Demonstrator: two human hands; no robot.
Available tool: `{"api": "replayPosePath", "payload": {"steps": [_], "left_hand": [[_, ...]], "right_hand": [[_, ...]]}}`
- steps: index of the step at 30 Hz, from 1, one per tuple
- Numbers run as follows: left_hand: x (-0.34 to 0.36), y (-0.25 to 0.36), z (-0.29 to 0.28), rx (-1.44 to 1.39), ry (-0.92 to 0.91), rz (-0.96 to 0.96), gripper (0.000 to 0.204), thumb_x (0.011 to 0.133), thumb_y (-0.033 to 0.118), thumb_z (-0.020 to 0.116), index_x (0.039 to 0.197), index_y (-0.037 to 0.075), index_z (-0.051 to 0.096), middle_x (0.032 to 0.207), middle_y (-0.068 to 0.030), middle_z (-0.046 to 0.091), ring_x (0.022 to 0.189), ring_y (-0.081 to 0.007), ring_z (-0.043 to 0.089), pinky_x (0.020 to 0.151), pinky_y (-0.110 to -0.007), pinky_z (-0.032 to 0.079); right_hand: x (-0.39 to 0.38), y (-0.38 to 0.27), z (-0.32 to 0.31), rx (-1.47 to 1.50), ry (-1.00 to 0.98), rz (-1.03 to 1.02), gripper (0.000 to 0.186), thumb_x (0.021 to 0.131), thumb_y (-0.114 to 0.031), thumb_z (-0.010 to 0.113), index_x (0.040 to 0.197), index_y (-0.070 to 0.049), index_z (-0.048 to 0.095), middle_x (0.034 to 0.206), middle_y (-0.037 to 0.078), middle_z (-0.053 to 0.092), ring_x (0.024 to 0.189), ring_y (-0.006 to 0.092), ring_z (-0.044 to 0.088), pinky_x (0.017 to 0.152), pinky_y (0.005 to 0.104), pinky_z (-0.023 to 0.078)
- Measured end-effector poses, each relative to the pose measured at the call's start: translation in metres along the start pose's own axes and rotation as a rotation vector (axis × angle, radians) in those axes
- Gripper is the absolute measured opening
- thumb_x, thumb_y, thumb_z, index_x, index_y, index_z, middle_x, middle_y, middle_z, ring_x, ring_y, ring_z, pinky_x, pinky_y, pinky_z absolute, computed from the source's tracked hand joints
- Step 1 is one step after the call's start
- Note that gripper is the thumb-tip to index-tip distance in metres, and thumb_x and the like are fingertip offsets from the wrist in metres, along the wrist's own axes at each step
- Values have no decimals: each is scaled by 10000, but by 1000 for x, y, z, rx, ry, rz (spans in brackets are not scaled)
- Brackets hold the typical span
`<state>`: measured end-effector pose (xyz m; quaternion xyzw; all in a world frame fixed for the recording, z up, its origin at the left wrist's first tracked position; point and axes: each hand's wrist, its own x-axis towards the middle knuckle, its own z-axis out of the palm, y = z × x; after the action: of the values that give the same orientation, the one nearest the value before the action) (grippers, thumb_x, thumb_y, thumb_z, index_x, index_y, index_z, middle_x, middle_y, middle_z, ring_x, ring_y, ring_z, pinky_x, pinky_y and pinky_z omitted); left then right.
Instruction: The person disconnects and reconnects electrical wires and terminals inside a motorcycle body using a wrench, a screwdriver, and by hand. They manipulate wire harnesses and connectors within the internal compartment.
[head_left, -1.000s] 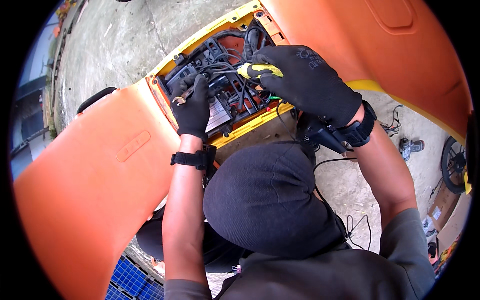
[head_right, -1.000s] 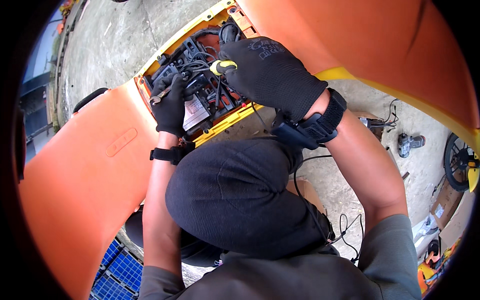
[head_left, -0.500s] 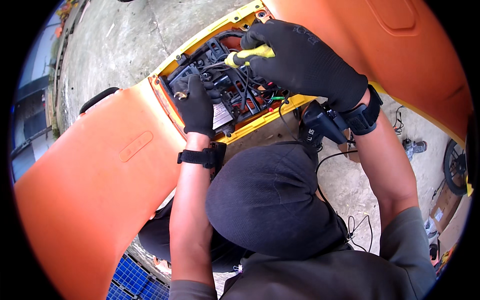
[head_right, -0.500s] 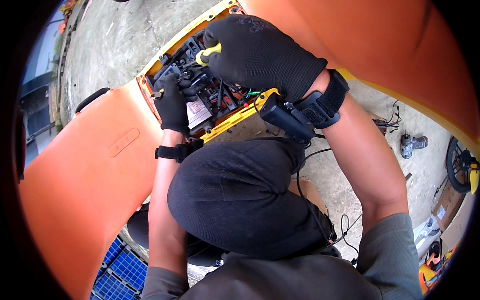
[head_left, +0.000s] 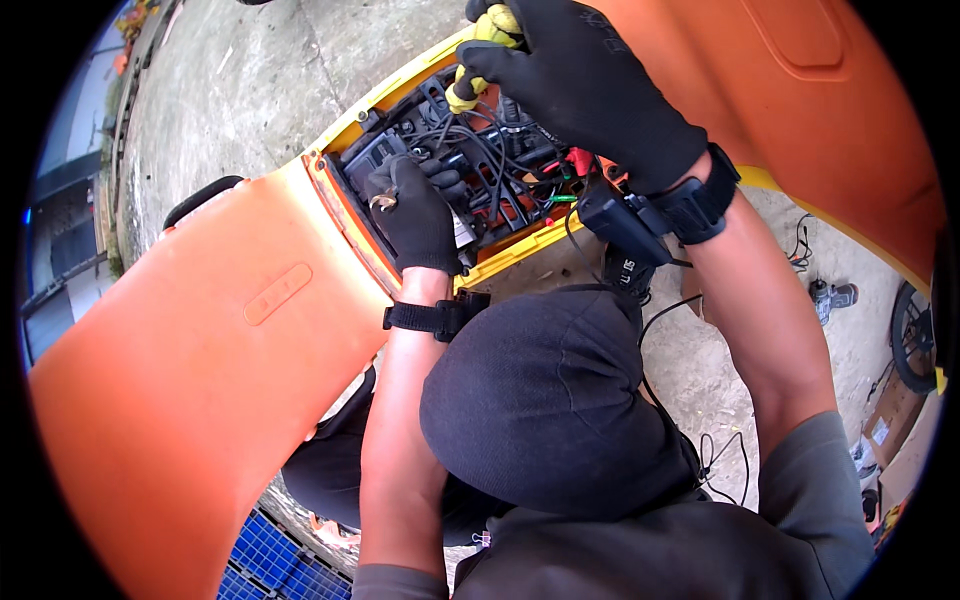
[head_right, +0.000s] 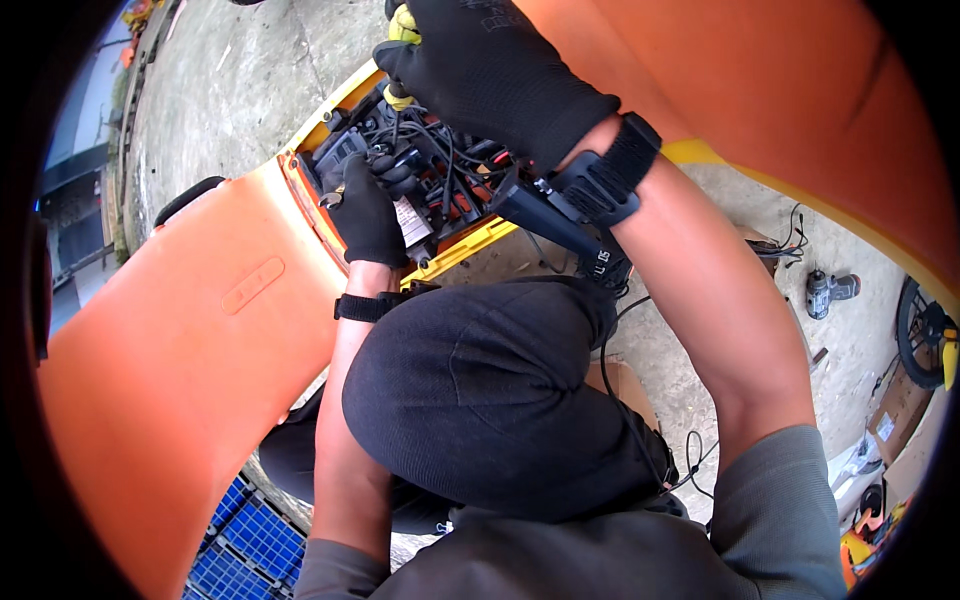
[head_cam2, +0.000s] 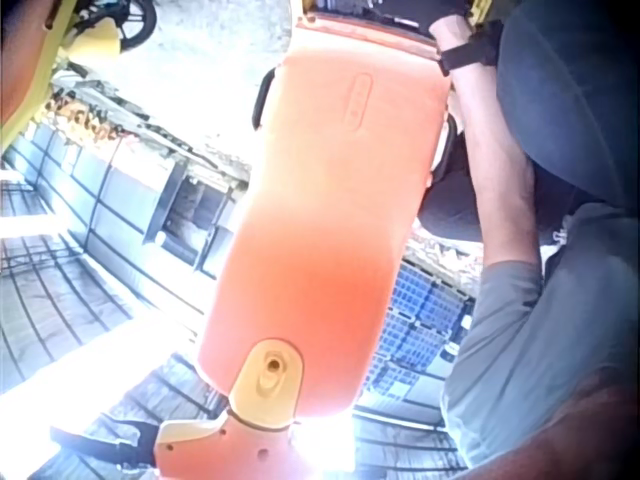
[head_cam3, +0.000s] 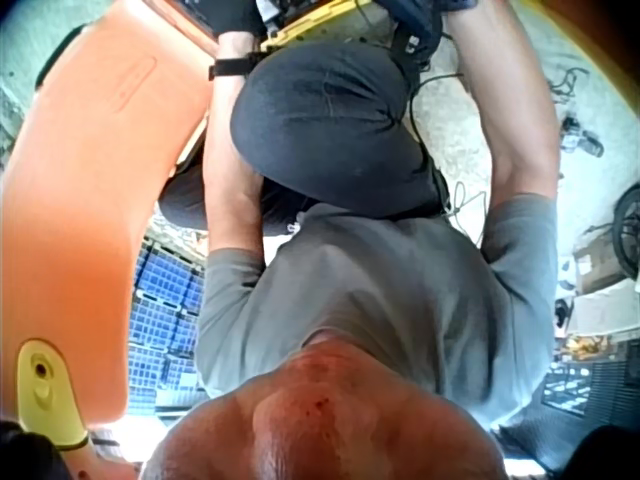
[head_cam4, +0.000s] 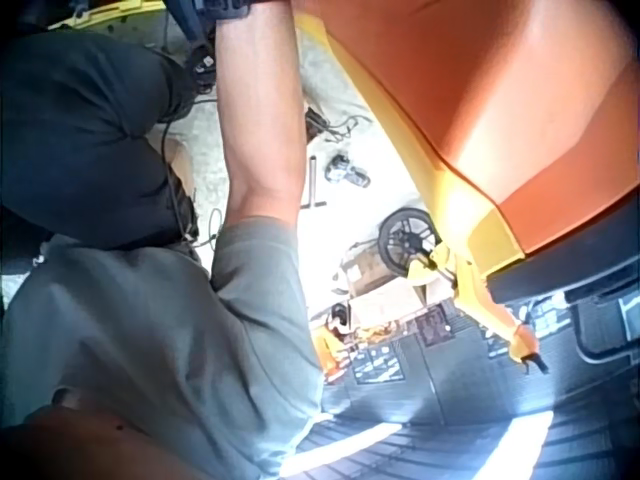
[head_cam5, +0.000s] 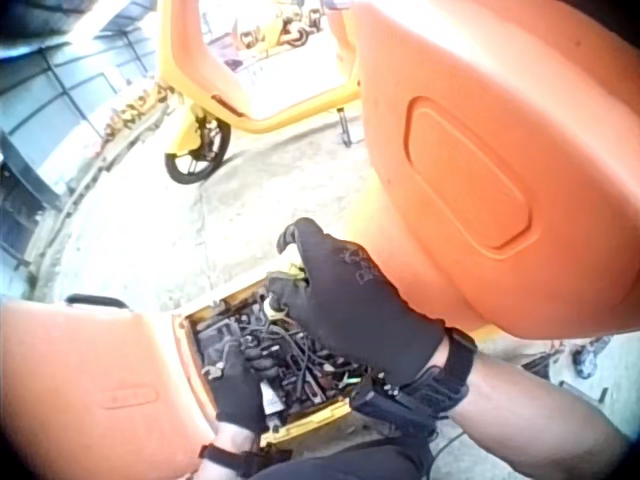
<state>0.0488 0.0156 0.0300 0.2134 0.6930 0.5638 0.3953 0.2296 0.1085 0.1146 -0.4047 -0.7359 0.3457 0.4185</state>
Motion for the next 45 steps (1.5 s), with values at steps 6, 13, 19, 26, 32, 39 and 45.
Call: {"api": "replayPosePath", "payload": {"steps": [6, 13, 19, 26, 32, 39, 45], "left_hand": [[-1, -6, 13, -32, 27, 71, 167, 983, 131, 455, 893, 11, 529, 768, -115, 661, 570, -176, 657, 528, -297, 540], [0, 3, -13, 163, -167, 102, 135, 1005, 115, 528, 1087, 15, 493, 821, -84, 626, 668, -169, 679, 595, -297, 566], [19, 7, -46, 440, -456, 267, 140, 1008, 115, 564, 1093, 4, 567, 772, -35, 593, 644, -101, 603, 590, -259, 501], [26, 13, -55, 536, -559, 269, 238, 1013, 116, 557, 1215, -9, 566, 801, -37, 605, 708, -111, 613, 641, -268, 510], [39, 8, -62, 727, -629, 582, 128, 955, 64, 598, 1052, -7, 553, 860, -168, 643, 742, -315, 649, 676, -373, 509], [58, 37, -69, 847, -840, 673, 192, 953, 38, 591, 1138, -11, 604, 878, -152, 667, 772, -305, 660, 691, -361, 500], [42, 36, -60, 364, -602, -9, 273, 1010, 156, 551, 1225, -4, 602, 865, -85, 673, 726, -145, 667, 670, -298, 562]], "right_hand": [[8, 8, 12, 42, -11, -37, 308, 879, -111, 704, 1113, -7, 533, 785, 286, 638, 792, 459, 657, 682, 490, 505], [7, 1, 4, 35, 15, -56, 320, 880, -120, 704, 1121, -6, 527, 796, 291, 637, 803, 470, 654, 691, 494, 505], [-1, -2, 1, -22, -11, 14, 329, 873, -117, 712, 1120, -7, 525, 819, 295, 640, 823, 464, 660, 699, 487, 507], [-6, 2, 7, 59, -7, 27, 336, 863, -113, 720, 1120, -9, 530, 830, 288, 646, 824, 452, 668, 696, 480, 508], [-8, -1, 7, 31, -26, 57, 333, 872, -137, 715, 1122, -14, 533, 840, 284, 651, 816, 450, 666, 697, 475, 505], [-11, 3, 7, 54, -33, 106, 342, 881, -166, 709, 1129, -7, 535, 862, 293, 645, 845, 456, 656, 730, 483, 501], [-14, 5, 12, 2, 7, 74, 343, 884, -172, 706, 1125, -1, 532, 869, 287, 645, 848, 441, 658, 735, 473, 503]]}}
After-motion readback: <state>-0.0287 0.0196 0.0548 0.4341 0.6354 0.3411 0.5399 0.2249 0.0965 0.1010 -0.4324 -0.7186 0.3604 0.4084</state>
